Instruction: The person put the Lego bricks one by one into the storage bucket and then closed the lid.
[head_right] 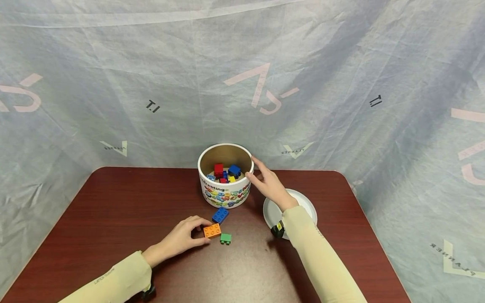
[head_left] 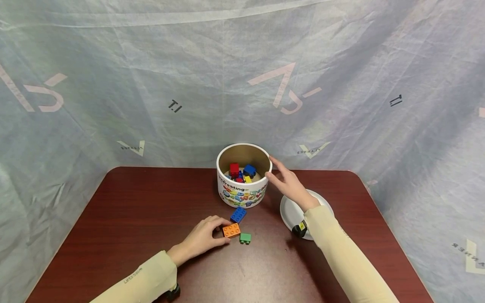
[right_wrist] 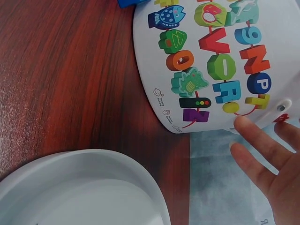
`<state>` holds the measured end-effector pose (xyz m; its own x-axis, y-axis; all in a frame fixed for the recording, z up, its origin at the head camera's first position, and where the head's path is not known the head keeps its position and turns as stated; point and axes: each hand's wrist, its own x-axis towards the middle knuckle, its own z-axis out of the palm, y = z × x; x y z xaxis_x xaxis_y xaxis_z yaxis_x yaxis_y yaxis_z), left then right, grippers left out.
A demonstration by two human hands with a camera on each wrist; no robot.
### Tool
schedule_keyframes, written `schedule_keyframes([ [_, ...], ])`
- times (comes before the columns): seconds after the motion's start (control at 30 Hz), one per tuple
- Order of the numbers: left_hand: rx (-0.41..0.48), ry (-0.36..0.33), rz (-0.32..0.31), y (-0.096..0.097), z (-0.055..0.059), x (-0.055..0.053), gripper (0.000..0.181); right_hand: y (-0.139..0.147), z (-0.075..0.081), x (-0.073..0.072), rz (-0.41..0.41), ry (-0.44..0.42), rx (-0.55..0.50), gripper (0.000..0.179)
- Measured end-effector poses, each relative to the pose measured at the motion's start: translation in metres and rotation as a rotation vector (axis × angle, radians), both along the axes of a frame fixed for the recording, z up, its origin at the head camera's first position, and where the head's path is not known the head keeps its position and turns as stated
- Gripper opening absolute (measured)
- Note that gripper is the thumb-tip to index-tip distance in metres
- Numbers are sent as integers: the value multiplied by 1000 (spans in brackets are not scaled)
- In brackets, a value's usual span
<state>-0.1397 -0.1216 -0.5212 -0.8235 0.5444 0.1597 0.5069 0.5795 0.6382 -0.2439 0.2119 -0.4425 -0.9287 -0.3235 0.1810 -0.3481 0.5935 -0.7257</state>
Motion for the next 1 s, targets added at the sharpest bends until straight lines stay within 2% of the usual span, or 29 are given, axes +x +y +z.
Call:
schedule_keyframes([
  [0.3, -11, 1, 22, 2, 2, 1, 34, 0, -1, 0, 0, 7, 4, 72],
  [0.6, -4, 53, 49, 2, 1, 2, 32, 0, -1, -1, 0, 17, 2, 71],
  [0.8, -24, 46, 67, 1, 2, 2, 32, 0, -1, 0, -4, 16, 6, 71],
  [1.0, -35, 34, 57, -2, 3, 2, 30, -1, 0, 0, -5, 17, 8, 71],
])
